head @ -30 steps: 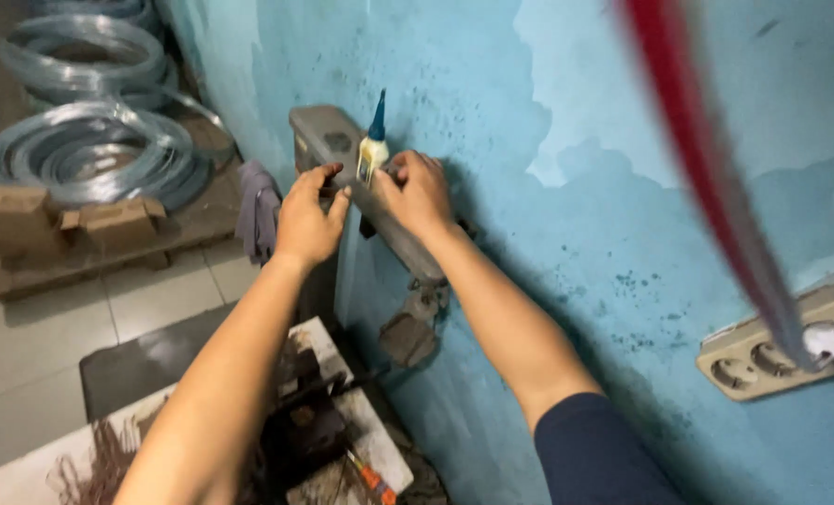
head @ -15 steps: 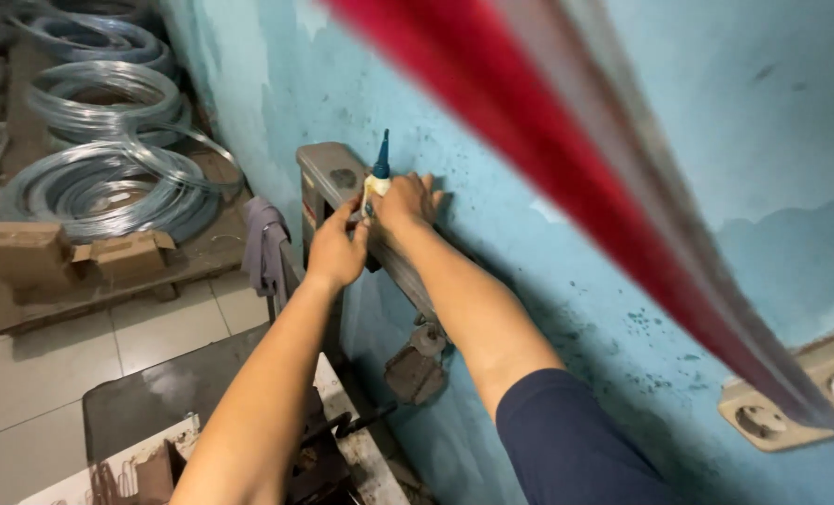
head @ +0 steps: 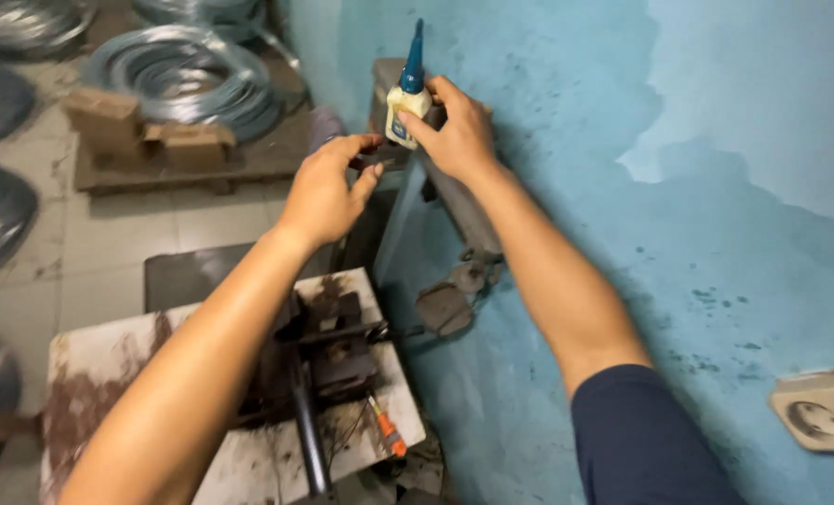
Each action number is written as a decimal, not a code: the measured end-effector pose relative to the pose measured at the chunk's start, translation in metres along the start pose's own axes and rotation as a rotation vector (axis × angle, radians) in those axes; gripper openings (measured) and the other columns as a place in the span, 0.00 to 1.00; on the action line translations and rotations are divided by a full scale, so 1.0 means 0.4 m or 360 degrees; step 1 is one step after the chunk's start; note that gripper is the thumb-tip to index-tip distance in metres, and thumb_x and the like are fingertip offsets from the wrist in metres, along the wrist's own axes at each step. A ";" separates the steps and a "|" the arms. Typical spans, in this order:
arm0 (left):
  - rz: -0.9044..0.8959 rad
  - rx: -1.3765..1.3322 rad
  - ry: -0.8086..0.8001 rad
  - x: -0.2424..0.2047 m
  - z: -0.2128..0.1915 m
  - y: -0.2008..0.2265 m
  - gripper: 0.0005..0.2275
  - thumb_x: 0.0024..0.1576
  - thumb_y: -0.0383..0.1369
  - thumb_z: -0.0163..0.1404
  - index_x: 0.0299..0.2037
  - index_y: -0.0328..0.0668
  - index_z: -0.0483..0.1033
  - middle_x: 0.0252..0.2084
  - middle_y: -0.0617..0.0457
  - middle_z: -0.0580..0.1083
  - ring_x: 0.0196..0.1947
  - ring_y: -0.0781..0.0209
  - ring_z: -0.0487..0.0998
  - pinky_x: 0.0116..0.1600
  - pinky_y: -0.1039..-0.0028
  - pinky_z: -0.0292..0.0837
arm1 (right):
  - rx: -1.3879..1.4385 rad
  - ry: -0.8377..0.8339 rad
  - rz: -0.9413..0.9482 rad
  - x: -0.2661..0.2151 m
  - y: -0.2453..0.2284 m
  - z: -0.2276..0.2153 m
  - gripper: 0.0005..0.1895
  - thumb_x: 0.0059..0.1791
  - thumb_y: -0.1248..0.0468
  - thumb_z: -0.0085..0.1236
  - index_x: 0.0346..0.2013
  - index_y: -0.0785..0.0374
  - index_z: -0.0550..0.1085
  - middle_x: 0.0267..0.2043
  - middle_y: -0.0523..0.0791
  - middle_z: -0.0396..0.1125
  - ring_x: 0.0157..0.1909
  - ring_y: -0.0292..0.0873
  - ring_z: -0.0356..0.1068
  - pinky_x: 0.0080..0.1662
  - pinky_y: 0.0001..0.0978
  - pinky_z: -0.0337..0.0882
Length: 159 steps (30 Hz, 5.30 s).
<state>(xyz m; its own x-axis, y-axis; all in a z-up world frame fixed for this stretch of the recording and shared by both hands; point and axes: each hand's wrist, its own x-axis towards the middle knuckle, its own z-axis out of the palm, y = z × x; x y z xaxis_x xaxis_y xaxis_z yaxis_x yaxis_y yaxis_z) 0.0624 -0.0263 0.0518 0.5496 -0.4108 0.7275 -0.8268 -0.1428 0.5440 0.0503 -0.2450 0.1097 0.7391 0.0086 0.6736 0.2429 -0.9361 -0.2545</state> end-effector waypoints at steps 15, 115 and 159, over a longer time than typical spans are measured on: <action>-0.0575 0.0399 0.0132 -0.560 -0.293 0.100 0.08 0.57 0.29 0.56 0.46 0.45 0.81 0.40 0.50 0.78 0.43 0.47 0.80 0.50 0.62 0.74 | -0.0141 -0.0885 -0.0868 -0.327 -0.221 0.139 0.23 0.45 0.51 0.62 0.53 0.52 0.71 0.43 0.43 0.68 0.51 0.45 0.69 0.63 0.60 0.46; 0.0060 0.0194 0.0097 -0.387 -0.117 0.229 0.06 0.57 0.35 0.52 0.40 0.46 0.80 0.44 0.54 0.80 0.45 0.57 0.81 0.48 0.69 0.69 | 0.0455 0.0118 0.0652 -0.053 0.092 0.058 0.14 0.44 0.53 0.64 0.36 0.54 0.72 0.31 0.39 0.74 0.28 0.34 0.74 0.30 0.29 0.70; -0.0766 0.0820 0.0005 -0.680 -0.275 0.060 0.11 0.55 0.35 0.55 0.48 0.62 0.81 0.49 0.65 0.78 0.54 0.59 0.75 0.56 0.67 0.64 | 0.0212 -0.0787 0.0124 -0.333 -0.111 0.047 0.09 0.49 0.65 0.55 0.39 0.69 0.75 0.35 0.61 0.72 0.44 0.69 0.70 0.43 0.60 0.68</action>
<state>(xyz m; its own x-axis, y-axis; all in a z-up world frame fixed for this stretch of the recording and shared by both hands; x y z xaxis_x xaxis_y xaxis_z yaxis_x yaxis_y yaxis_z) -0.0938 0.1812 -0.0869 0.8681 -0.1926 0.4574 -0.4429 -0.7166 0.5389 -0.0472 -0.1979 0.0185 0.9589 0.1362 0.2488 0.2295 -0.8880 -0.3984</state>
